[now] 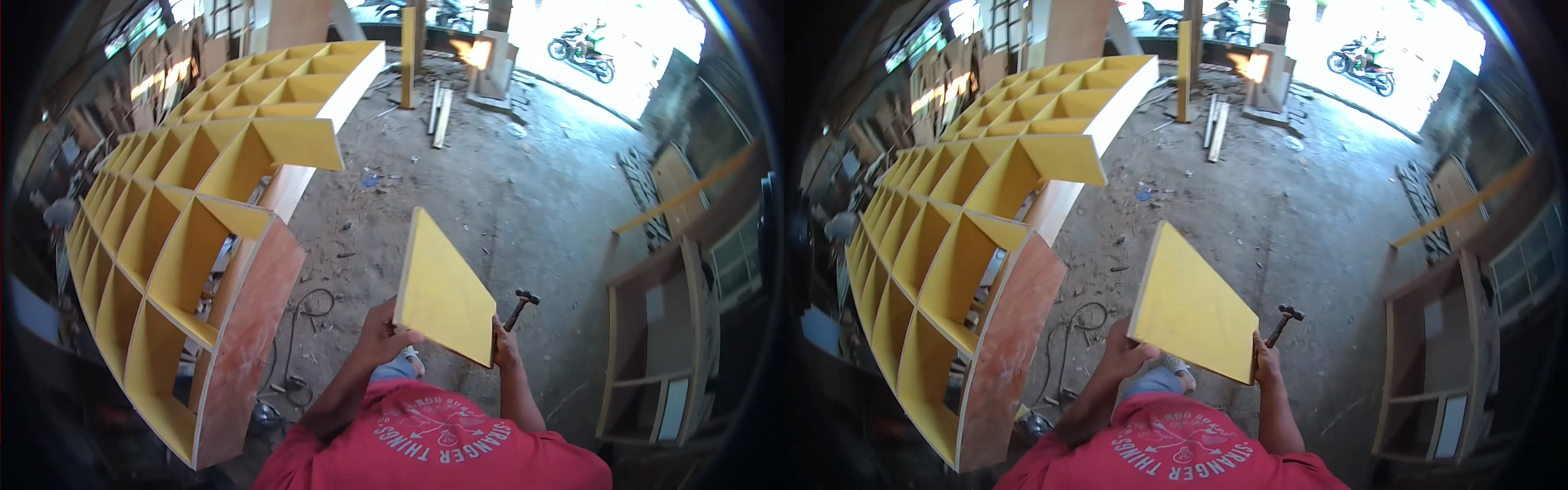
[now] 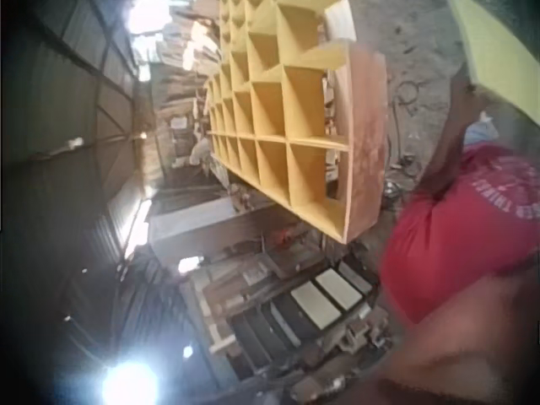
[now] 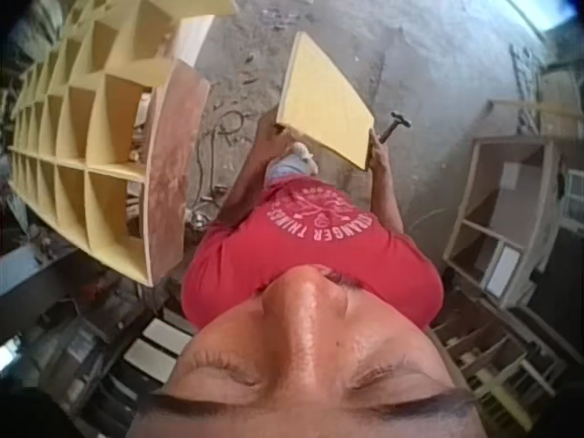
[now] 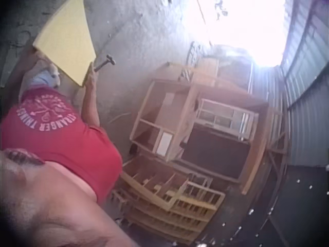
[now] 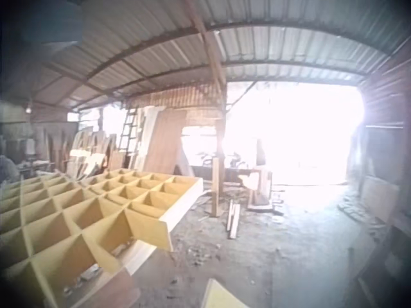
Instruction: The person fits a wooden board into the slots of a large yellow wooden grid structure. They use a pencil and a square ruler to mark a line on the board and tap the wood into position using a hammer.
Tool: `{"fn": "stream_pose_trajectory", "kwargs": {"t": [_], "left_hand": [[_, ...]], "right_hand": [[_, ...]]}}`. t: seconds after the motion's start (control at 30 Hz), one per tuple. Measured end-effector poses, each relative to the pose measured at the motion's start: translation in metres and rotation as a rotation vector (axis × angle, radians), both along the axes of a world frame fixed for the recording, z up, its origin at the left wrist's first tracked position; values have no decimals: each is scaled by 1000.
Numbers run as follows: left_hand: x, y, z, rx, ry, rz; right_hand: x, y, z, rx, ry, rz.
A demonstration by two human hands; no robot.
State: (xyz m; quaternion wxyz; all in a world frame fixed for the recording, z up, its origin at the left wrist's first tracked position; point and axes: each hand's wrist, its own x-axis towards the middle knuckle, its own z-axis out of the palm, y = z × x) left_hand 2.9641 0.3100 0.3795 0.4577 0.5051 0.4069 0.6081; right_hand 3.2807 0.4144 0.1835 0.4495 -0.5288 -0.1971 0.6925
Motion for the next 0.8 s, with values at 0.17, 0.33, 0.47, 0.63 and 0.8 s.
{"fn": "stream_pose_trajectory", "kwargs": {"t": [0.17, 0.33, 0.47, 0.63, 0.8], "left_hand": [[-28, 91, 22, 74, 66, -16], [-16, 162, 20, -49, 110, -66], [-9, 210, -52, -222, 80, 115], [-32, 234, -87, -416, -431, 401], [-63, 215, -151, -522, -883, 574]], "right_hand": [[-25, 116, -9, 19, -15, 52], [-46, 205, -8, 62, -47, 90], [-98, 258, 19, 69, -252, 205], [-120, 351, -3, 172, -677, 534], [-188, 415, 65, 551, -835, 590]]}}
